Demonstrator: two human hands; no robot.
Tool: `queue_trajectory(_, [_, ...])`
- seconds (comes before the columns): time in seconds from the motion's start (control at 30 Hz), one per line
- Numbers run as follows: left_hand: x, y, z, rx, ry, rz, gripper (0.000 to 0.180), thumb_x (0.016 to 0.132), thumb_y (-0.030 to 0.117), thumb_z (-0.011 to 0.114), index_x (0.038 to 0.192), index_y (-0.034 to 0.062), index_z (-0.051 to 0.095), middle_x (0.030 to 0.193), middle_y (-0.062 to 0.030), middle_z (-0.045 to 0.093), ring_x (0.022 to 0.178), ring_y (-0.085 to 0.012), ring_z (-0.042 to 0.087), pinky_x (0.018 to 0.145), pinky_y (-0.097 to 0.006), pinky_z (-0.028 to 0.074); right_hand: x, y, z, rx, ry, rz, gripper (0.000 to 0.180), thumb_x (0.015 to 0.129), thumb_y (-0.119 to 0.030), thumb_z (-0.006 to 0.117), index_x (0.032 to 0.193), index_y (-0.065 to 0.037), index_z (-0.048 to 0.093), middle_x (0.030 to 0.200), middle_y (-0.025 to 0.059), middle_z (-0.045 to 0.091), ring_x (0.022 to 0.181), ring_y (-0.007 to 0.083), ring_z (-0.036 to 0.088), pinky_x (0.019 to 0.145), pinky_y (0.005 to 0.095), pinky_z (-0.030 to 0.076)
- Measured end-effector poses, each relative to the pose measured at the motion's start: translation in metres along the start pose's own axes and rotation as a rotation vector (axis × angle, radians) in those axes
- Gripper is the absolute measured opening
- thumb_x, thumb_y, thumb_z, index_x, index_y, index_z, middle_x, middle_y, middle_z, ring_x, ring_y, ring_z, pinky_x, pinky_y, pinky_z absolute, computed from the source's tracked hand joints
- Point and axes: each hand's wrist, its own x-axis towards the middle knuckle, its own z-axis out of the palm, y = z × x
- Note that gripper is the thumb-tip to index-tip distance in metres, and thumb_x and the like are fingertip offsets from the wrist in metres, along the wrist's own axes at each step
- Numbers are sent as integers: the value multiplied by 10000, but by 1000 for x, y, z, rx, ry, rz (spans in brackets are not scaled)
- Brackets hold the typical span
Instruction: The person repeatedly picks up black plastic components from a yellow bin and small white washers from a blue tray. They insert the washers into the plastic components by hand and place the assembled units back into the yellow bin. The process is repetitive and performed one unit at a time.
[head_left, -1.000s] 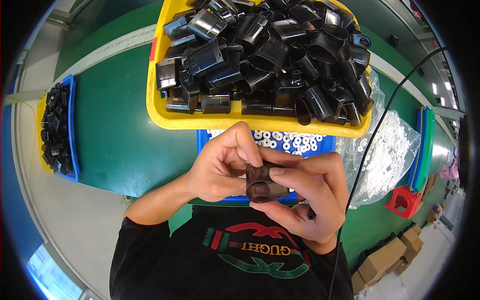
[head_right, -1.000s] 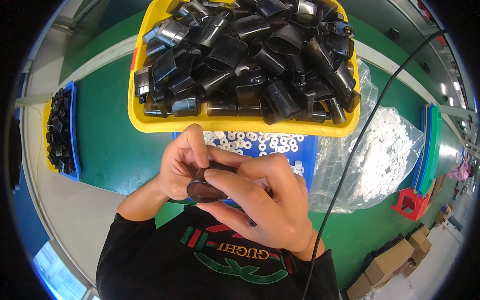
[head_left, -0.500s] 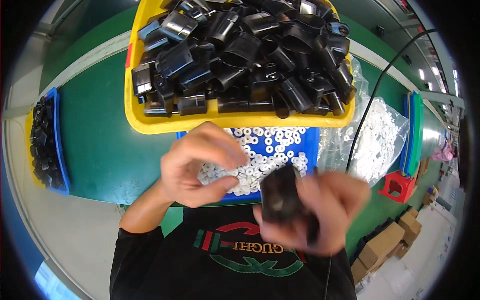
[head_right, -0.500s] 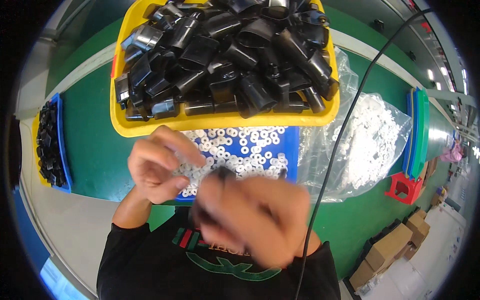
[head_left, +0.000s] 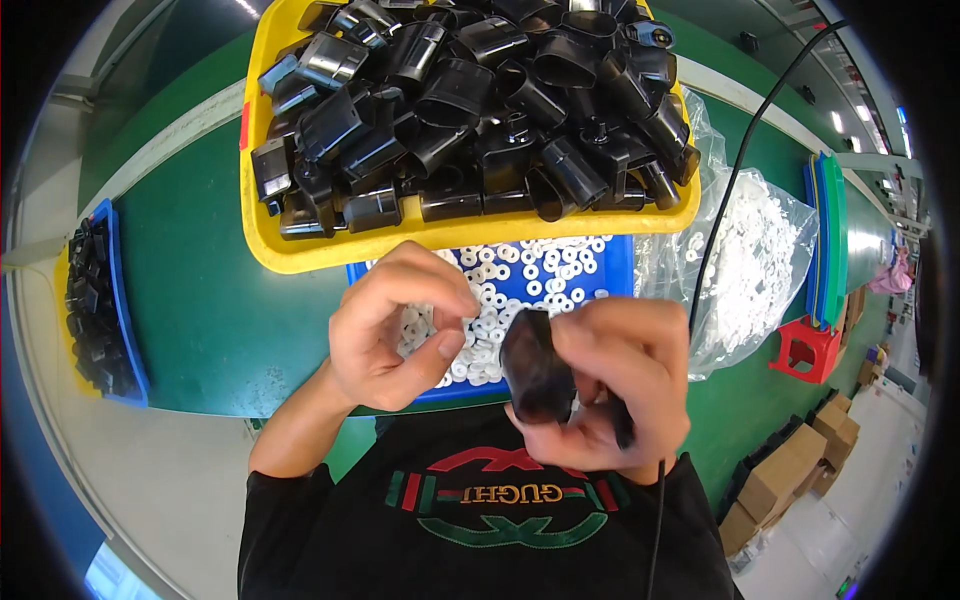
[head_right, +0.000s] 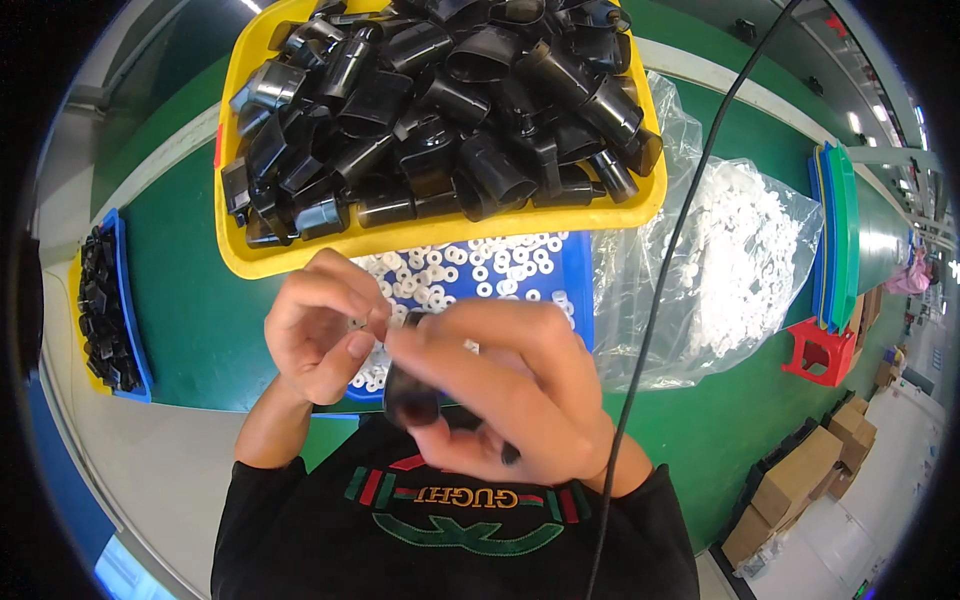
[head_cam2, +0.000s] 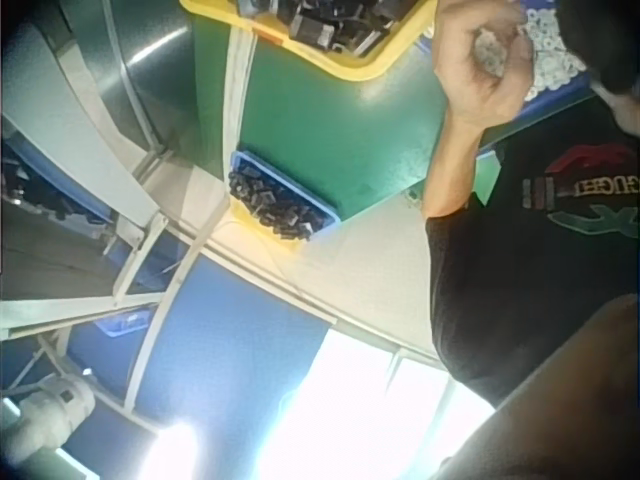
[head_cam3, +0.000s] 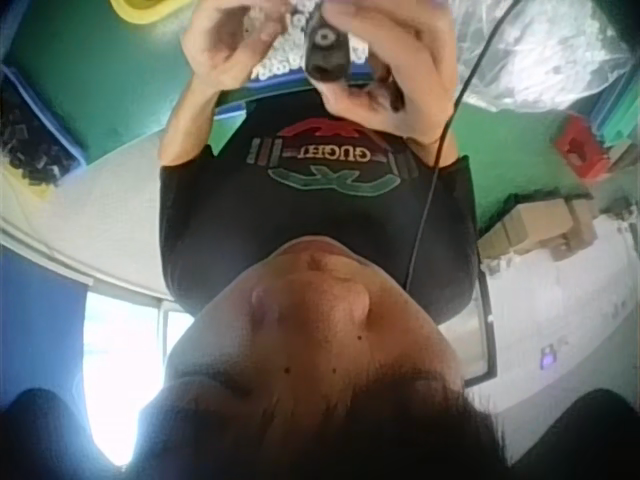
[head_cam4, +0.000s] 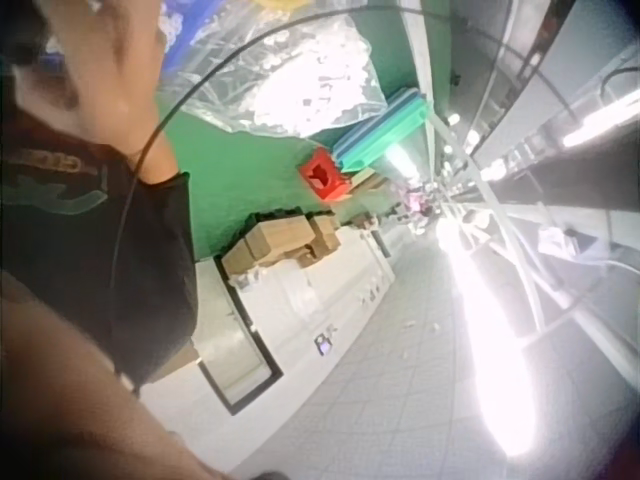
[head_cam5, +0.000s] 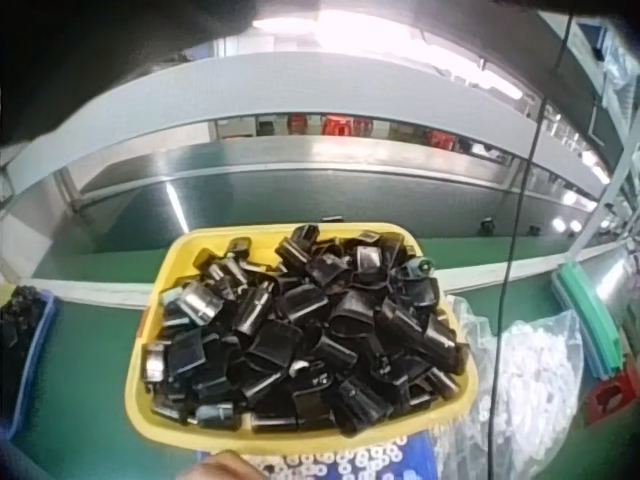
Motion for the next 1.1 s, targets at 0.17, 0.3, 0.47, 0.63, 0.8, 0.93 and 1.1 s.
queue_trajectory(0.17, [12, 10, 1, 112, -185, -43, 687, 683, 15, 784, 1321, 2, 530, 1308, -162, 580, 1032, -225, 614, 831, -346, 506, 3, 6, 2, 15, -130, -52, 566, 605, 55, 738, 1160, -17, 658, 1107, 115, 629, 788, 207, 680, 597, 271, 568])
queue_trajectory(0.3, [9, 15, 1, 244, -200, 11, 697, 687, 33, 824, 1332, 11, 558, 1221, -160, 653, 1059, -300, 661, 890, -369, 525, 5, 6, 5, 66, -201, -35, 532, 621, 75, 687, 1146, -4, 662, 1124, 128, 628, 796, 193, 667, 574, 258, 544])
queue_trajectory(0.47, [7, 3, -3, 138, -74, -60, 445, 668, -68, 816, 1045, 22, 599, 1076, -140, 676, 986, -255, 683, 841, -341, 547, 11, 3, -7, 237, -80, -117, 196, 765, 53, 589, 923, -10, 686, 922, 179, 659, 615, 156, 548, 498, 248, 422])
queue_trajectory(0.63, [8, -4, -5, 80, -87, -143, 485, 747, -108, 749, 1044, 72, 411, 1030, -143, 634, 907, -182, 652, 762, -295, 528, 37, -1, -13, 884, -34, -247, 165, 805, 2, 639, 680, -66, 556, 640, 85, 612, 496, 139, 490, 422, 259, 352])
queue_trajectory(0.8, [6, 5, -3, 243, -38, -276, 464, 684, -35, 794, 1020, 63, 489, 926, -70, 642, 810, -180, 669, 705, -280, 504, 50, 3, 5, 956, -91, -213, 227, 798, 7, 662, 657, -95, 516, 604, 43, 565, 493, 119, 466, 426, 243, 321])
queue_trajectory(0.93, [9, 3, -6, 371, -90, -187, 419, 666, 28, 832, 960, 77, 537, 834, -61, 649, 735, -220, 669, 671, -298, 507, 49, 7, 20, 893, -101, -157, 234, 810, 3, 649, 654, -95, 505, 594, 36, 545, 483, 122, 440, 424, 248, 300])
queue_trajectory(1.1, [5, -1, -5, 341, -25, -248, 406, 676, 66, 845, 945, 83, 541, 778, -61, 646, 701, -265, 660, 647, -320, 508, 49, 11, 30, 834, -124, -108, 243, 825, -2, 633, 650, -95, 492, 582, 27, 520, 471, 125, 407, 421, 255, 275])
